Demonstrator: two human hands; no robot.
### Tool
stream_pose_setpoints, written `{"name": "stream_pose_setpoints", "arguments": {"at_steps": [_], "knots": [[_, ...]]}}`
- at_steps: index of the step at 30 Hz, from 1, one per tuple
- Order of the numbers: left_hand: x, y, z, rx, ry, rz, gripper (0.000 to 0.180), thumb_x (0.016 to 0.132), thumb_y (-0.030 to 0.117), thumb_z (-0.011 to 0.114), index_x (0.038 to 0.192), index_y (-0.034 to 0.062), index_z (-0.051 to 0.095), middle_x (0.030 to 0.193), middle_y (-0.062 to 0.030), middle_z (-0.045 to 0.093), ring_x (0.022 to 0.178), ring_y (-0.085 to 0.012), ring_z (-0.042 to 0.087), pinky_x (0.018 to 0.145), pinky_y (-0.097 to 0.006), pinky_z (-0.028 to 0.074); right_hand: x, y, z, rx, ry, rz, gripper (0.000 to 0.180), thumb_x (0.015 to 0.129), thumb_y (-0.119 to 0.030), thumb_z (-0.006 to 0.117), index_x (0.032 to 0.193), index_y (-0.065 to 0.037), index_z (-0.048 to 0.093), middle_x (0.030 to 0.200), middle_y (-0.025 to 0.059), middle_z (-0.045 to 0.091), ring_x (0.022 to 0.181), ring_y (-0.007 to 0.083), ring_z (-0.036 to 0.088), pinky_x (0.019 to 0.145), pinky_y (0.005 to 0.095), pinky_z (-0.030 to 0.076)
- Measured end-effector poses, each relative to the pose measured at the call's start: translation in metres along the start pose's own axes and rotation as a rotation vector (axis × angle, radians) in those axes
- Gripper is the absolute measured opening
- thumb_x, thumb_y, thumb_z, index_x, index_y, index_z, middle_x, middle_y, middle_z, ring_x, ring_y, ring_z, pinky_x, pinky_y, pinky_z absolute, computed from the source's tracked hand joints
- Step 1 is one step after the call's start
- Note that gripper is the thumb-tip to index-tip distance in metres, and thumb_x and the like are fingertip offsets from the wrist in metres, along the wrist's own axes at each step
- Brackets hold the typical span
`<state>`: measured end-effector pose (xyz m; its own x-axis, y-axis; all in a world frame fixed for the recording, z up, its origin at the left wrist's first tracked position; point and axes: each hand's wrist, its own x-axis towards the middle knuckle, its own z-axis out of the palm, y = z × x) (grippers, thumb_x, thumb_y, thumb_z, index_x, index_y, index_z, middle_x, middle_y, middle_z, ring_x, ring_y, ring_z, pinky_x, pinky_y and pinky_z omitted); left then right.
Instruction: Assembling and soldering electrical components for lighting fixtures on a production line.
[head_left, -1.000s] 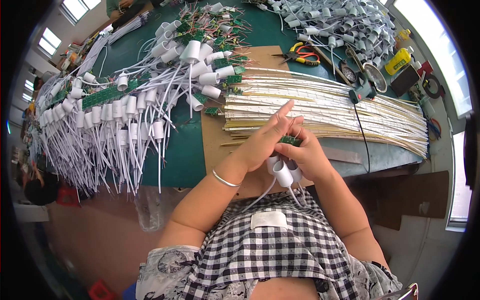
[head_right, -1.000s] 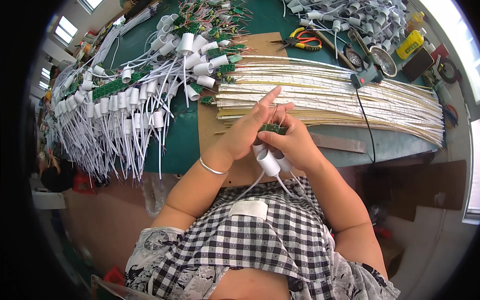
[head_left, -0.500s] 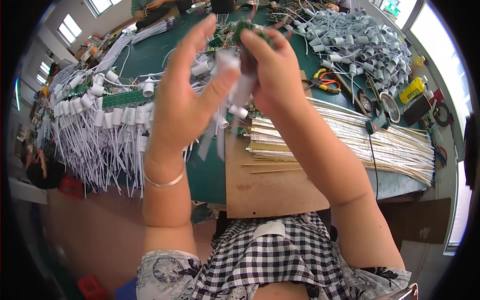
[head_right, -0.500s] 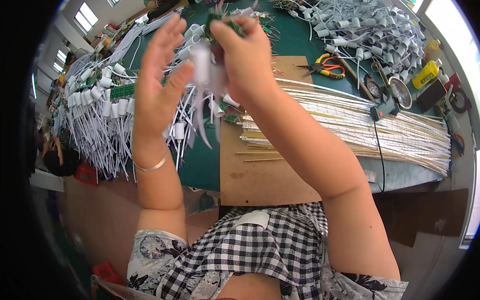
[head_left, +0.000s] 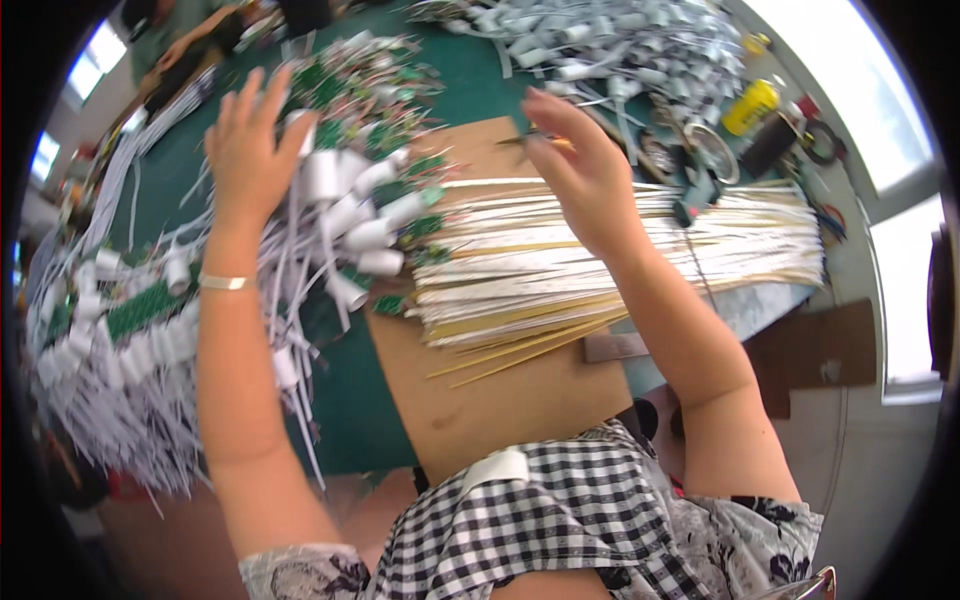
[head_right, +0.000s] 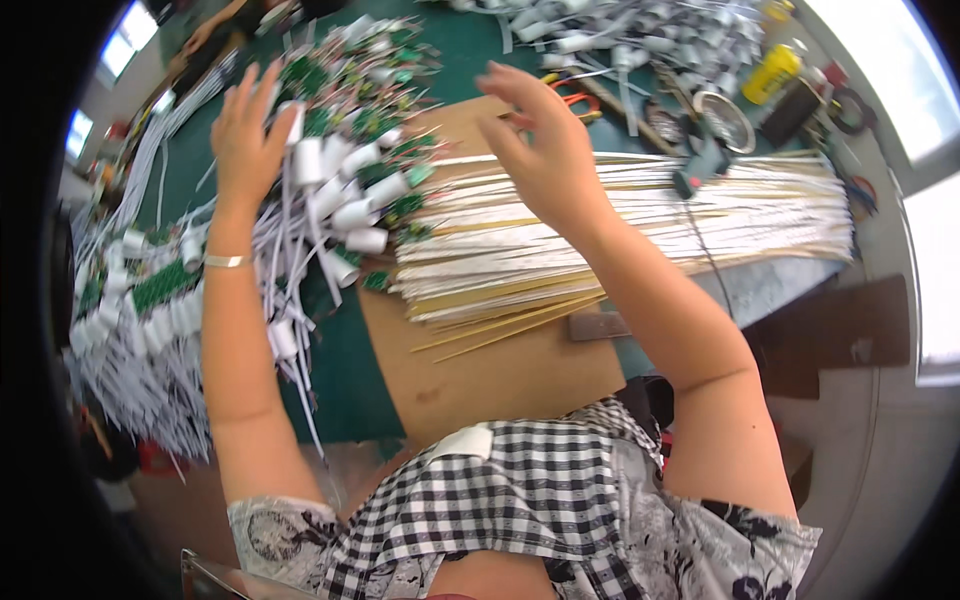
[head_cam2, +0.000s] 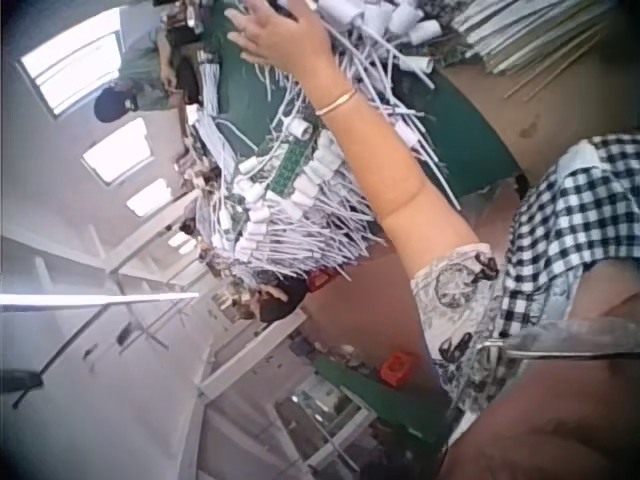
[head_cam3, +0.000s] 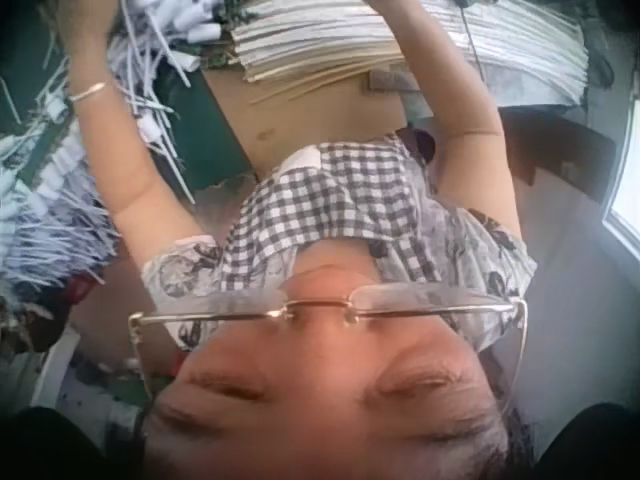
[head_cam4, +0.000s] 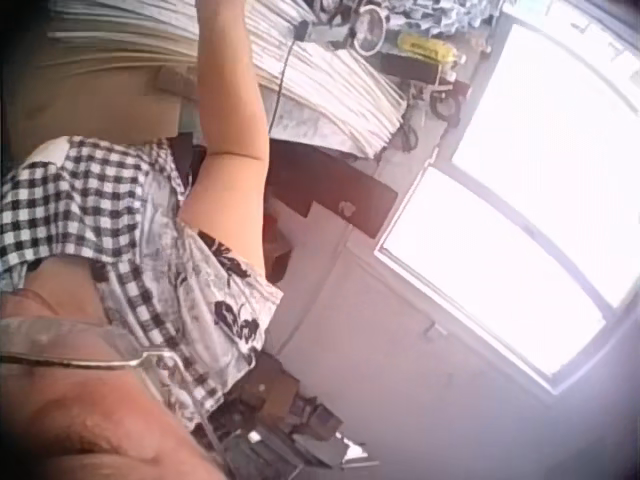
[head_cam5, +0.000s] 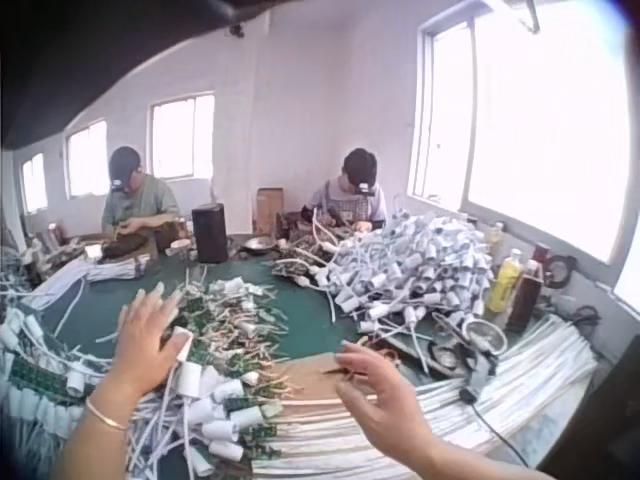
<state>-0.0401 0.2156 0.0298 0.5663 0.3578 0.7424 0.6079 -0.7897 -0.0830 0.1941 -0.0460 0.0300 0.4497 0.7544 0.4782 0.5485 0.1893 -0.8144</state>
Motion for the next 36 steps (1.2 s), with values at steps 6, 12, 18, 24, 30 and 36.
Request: {"name": "stream_pose_setpoints", "arguments": {"at_steps": [6, 12, 18, 24, 30, 36], "knots": [[0.013, 0.093, -0.057, -0.081, -0.107, 0.199, 0.065, 0.084, 0.027, 0.067, 0.143, 0.0174, 0.043, 0.152, -0.0099, 0.034, 0.14, -0.0384, 0.028, 0.112, -0.053, 0.023, -0.13, 0.076, -0.217, -0.345, 0.945, 0.316, 0.057, 0.089, -0.016, 0.061, 0.14, -0.004, 0.038, 0.14, 0.014, 0.045, 0.123, 0.0269, 0.046, 0.105, 0.0388, 0.034], [0.005, 0.202, -0.048, -0.347, -0.639, 0.471, 0.064, 0.083, 0.031, 0.067, 0.14, 0.0108, 0.045, 0.151, -0.0172, 0.034, 0.14, -0.0385, 0.028, 0.113, -0.05, 0.023, -0.206, 0.154, -0.368, -0.404, 1.222, 0.933, 0.086, 0.088, -0.044, 0.061, 0.149, 0.001, 0.02, 0.15, 0.0243, 0.031, 0.137, 0.0344, 0.034, 0.111, 0.0401, 0.028], [-0.01, 0.227, 0.024, -0.459, -0.904, 0.246, 0.069, 0.086, 0.044, 0.062, 0.141, 0.0078, 0.044, 0.145, -0.0212, 0.04, 0.136, -0.0394, 0.033, 0.111, -0.049, 0.029, -0.157, 0.186, -0.38, -0.682, 0.989, 1.308, 0.101, 0.084, -0.071, 0.045, 0.151, -0.002, 0.014, 0.153, 0.0283, 0.023, 0.144, 0.0413, 0.016, 0.117, 0.0502, 0.006], [-0.028, 0.225, 0.021, -0.553, -0.915, 0.227, 0.076, 0.084, 0.047, 0.061, 0.142, 0.0018, 0.04, 0.14, -0.0211, 0.044, 0.124, -0.0392, 0.041, 0.107, -0.048, 0.031, -0.126, 0.207, -0.362, -0.814, 0.952, 1.198, 0.107, 0.077, -0.066, 0.057, 0.15, 0.0, 0.017, 0.15, 0.0331, 0.023, 0.143, 0.0437, 0.016, 0.117, 0.049, 0.007], [-0.033, 0.24, 0.007, -0.496, -0.93, 0.203, 0.082, 0.081, 0.048, 0.064, 0.142, 0.0009, 0.037, 0.138, -0.0197, 0.044, 0.123, -0.0387, 0.039, 0.106, -0.05, 0.028, -0.113, 0.207, -0.368, -0.767, 0.955, 1.143, 0.103, 0.076, -0.06, 0.059, 0.15, -0.001, 0.019, 0.149, 0.0337, 0.025, 0.143, 0.043, 0.016, 0.117, 0.0487, 0.007], [-0.043, 0.244, -0.005, -0.481, -0.916, 0.2, 0.083, 0.082, 0.052, 0.062, 0.142, 0.0001, 0.037, 0.133, -0.0197, 0.046, 0.119, -0.039, 0.04, 0.104, -0.051, 0.027, -0.095, 0.213, -0.366, -0.756, 0.957, 1.104, 0.098, 0.077, -0.054, 0.057, 0.15, -0.001, 0.02, 0.148, 0.0333, 0.026, 0.143, 0.0427, 0.017, 0.117, 0.0485, 0.008]]}}
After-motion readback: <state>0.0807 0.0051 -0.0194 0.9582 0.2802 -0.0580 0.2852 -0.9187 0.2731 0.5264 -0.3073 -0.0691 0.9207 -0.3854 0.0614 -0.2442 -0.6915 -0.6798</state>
